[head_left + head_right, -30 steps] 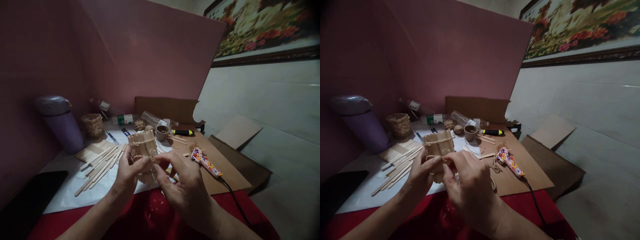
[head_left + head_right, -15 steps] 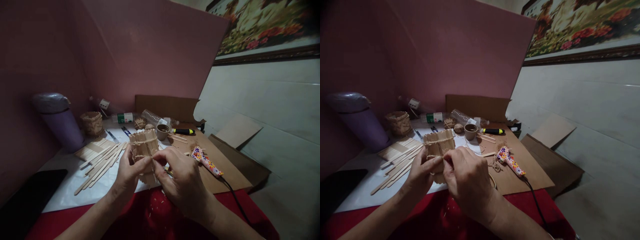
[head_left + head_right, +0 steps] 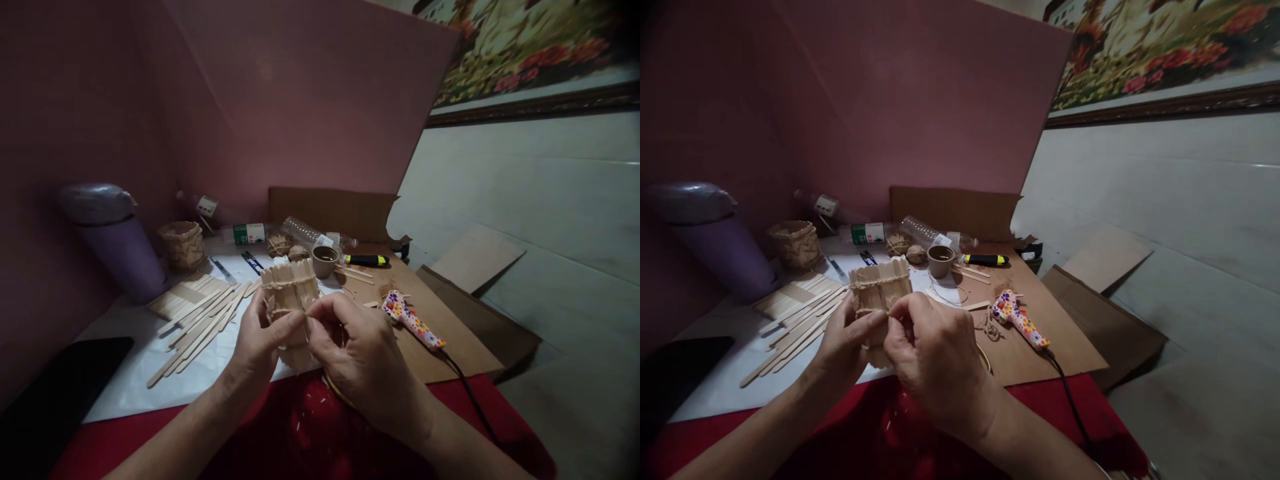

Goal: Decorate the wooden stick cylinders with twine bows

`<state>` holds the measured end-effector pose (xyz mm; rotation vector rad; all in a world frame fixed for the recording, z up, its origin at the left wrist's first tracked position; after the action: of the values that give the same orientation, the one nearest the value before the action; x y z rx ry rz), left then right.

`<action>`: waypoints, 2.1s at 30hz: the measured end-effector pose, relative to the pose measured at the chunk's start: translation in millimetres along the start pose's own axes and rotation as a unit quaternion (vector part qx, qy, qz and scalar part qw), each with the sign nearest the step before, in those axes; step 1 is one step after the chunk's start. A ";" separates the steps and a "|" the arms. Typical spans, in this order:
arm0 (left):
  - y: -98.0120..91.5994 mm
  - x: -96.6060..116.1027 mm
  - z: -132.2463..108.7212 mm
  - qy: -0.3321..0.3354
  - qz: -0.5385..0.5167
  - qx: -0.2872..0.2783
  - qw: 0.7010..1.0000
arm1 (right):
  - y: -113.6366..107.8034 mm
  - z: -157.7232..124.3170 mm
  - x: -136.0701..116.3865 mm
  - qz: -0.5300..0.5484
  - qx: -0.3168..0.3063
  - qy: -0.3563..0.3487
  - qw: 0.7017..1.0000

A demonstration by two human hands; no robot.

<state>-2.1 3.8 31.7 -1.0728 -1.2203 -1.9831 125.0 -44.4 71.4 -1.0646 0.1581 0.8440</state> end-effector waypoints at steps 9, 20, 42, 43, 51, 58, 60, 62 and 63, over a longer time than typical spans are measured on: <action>4.9 7.7 -6.0 -0.039 -0.032 -0.004 0.999 | -1.8 -3.1 -1.5 0.038 0.011 0.018 0.999; 2.7 6.1 -4.7 -0.018 -0.035 -0.009 0.999 | 2.0 -3.7 -5.8 -0.082 0.039 -0.113 0.989; 5.4 6.6 -6.7 -0.036 -0.057 0.000 0.998 | 3.5 -15.4 -5.2 -0.361 0.060 -0.210 0.906; 5.6 7.0 -6.4 -0.034 -0.059 0.005 0.998 | 3.5 -15.6 -4.9 -0.351 0.058 -0.210 0.911; 4.6 8.9 -6.1 -0.037 -0.080 -0.003 0.996 | -0.3 -19.8 -2.3 -0.212 0.058 -0.150 0.964; 6.1 11.7 -6.3 -0.031 -0.066 0.003 0.997 | 7.0 -16.9 -6.8 -0.199 0.054 -0.155 0.966; 6.1 11.7 -5.4 -0.034 -0.058 0.004 0.998 | 9.2 -16.0 -7.2 -0.206 0.054 -0.156 0.965; 5.6 11.1 -4.9 -0.030 -0.052 0.002 0.998 | 10.7 -15.2 -7.5 -0.219 0.056 -0.161 0.961; 5.2 10.7 -4.9 -0.026 -0.051 0.001 0.998 | 11.2 -14.8 -7.7 -0.230 0.059 -0.165 0.957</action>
<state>-5.1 -3.4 42.0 -1.0865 -1.3284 -2.0416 116.2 -58.3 59.9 -0.7889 -0.3107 0.5675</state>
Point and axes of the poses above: each hand's wrist, its own z-axis towards the middle knuckle, its own y-axis out of the palm, x = y × z, the point moved 2 cm from there along z, towards the middle knuckle, and after that the axes turned 12 degrees about -x, right-handed, at the moved point
